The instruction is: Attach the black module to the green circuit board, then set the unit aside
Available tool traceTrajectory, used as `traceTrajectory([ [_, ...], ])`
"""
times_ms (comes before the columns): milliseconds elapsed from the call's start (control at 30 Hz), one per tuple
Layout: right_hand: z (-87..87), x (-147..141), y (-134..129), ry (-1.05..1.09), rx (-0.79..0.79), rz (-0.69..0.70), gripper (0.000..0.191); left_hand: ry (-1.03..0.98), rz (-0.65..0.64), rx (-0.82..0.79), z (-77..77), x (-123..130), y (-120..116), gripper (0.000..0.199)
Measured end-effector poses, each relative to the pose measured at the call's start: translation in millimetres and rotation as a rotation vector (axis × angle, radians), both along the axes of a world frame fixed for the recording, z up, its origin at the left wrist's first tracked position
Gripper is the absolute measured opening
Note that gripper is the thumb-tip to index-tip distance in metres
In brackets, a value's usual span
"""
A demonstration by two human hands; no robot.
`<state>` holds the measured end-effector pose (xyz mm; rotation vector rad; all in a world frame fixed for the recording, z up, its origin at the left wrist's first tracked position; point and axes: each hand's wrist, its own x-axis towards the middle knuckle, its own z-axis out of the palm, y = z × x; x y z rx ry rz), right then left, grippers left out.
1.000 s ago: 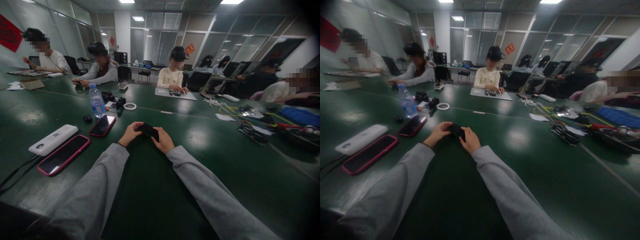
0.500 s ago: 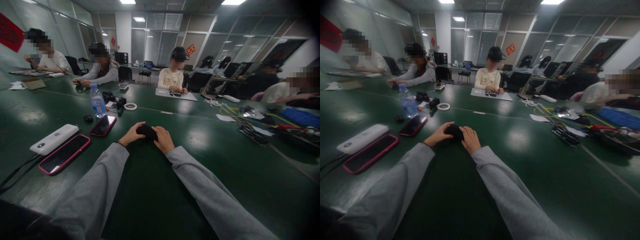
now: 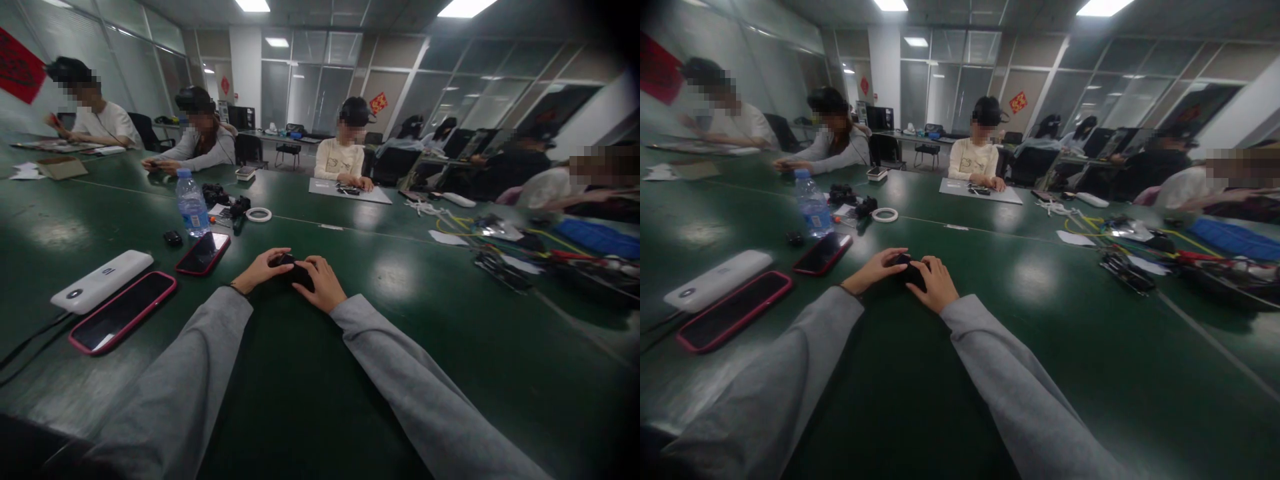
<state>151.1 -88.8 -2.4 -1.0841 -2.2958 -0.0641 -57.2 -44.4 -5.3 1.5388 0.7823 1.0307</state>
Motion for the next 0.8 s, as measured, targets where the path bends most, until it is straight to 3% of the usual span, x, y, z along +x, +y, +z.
traceTrajectory([
  [233, 0.3, -1, -1, 0.035, -0.037, 0.055, 0.048, -0.031, 0.124, -0.063, 3.0, 3, 2, 0.047],
  [433, 1.5, 0, -3, 0.114, 0.005, 0.038, 0.044, -0.136, 0.199, -0.154, -1.9, 1, 6, 0.049],
  [800, -1.7, 22, 18, 0.651, 0.225, -0.302, 0.044, -0.03, 0.169, -0.105, -2.6, 2, 6, 0.053],
])
